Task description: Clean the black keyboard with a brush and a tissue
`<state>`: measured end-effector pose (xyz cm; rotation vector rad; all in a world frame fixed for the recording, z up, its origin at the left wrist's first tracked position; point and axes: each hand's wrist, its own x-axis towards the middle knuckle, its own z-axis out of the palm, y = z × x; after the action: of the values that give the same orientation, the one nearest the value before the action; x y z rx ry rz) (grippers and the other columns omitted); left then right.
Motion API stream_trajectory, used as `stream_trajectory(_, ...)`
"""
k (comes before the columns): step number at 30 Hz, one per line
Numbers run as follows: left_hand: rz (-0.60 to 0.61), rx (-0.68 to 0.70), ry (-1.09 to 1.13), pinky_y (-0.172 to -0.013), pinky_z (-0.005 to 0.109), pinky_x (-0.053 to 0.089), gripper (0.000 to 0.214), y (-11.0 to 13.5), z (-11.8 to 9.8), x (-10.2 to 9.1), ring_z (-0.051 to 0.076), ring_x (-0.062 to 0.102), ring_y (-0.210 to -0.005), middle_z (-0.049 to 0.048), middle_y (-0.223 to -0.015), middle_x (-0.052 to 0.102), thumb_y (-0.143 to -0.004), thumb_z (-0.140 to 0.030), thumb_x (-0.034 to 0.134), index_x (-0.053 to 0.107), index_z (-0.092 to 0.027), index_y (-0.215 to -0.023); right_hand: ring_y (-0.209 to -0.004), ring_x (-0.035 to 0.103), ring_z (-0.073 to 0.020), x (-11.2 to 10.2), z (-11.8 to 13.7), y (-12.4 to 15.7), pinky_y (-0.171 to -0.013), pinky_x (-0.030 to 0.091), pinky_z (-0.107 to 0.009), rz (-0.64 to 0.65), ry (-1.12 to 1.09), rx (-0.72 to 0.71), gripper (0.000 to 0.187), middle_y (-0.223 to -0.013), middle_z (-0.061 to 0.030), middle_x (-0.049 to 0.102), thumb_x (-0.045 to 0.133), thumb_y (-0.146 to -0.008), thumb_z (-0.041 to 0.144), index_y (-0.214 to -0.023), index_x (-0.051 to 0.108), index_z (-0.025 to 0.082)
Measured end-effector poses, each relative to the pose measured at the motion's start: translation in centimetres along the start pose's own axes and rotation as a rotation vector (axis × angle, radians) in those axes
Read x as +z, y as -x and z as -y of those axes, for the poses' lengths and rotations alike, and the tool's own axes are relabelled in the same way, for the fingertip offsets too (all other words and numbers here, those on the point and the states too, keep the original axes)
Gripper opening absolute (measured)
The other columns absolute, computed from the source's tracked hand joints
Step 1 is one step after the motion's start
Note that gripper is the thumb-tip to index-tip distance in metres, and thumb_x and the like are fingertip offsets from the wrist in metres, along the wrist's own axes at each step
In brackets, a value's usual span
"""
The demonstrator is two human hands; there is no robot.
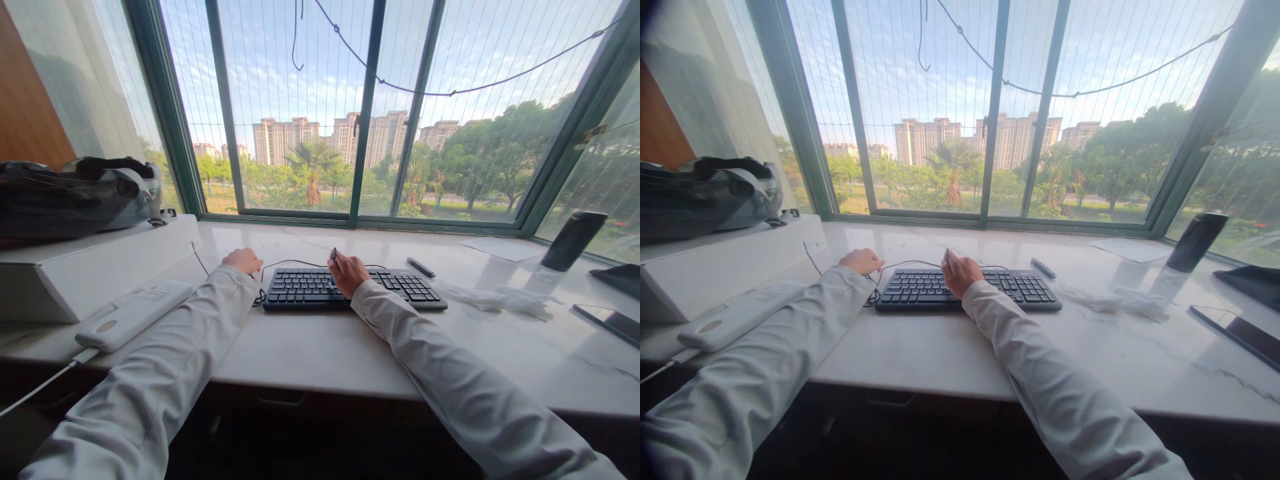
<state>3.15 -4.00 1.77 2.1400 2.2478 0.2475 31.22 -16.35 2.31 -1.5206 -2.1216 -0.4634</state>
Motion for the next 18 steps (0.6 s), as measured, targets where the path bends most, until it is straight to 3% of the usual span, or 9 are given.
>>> stream_trajectory(4,0.013,0.009,0.026,-0.075,0.033,0.045,0.032,0.0,0.1,0.0,0.025,0.060,-0.089,0.0106,-0.096,0.068,-0.071,-0.048,0.054,0.074,-0.023,-0.079,-0.067,0.063,-0.0182,-0.1,-0.1,-0.1,-0.063,0.042,-0.028,-0.035,-0.097,0.008,0.029,-0.073,-0.0075,0.067,0.028,-0.096,0.025,-0.102,0.054,0.013)
stream_trajectory(8,0.008,0.016,0.038,-0.075,0.033,0.044,0.032,-0.2,0.2,0.1,0.025,0.059,-0.087,0.0112,-0.095,0.068,-0.071,-0.047,0.056,0.073,-0.022,-0.078,-0.072,0.063,-0.0198,-0.5,-0.8,-0.4,-0.065,0.044,-0.030,-0.067,-0.028,0.016,0.033,-0.080,-0.0115,0.067,0.025,-0.097,0.024,-0.110,0.052,0.010)
stream_trajectory(15,0.007,0.013,0.038,-0.075,0.033,0.044,0.031,-0.4,0.2,0.3,0.024,0.060,-0.086,0.0092,-0.093,0.069,-0.071,-0.047,0.055,0.074,-0.023,-0.077,-0.083,0.063,-0.0249,-0.4,-3.4,-0.8,-0.070,0.048,-0.038,-0.033,0.228,-0.004,0.042,-0.119,-0.0267,0.056,0.026,-0.093,0.013,-0.126,0.049,0.003)
stream_trajectory(18,0.010,0.012,0.023,-0.075,0.032,0.045,0.029,-0.3,0.1,0.1,0.025,0.060,-0.088,0.0084,-0.093,0.069,-0.071,-0.047,0.054,0.074,-0.026,-0.076,-0.088,0.063,-0.0291,0.1,-4.1,-0.7,-0.071,0.049,-0.044,-0.019,0.281,-0.060,0.045,-0.126,-0.0304,0.050,0.029,-0.089,0.009,-0.128,0.051,0.002)
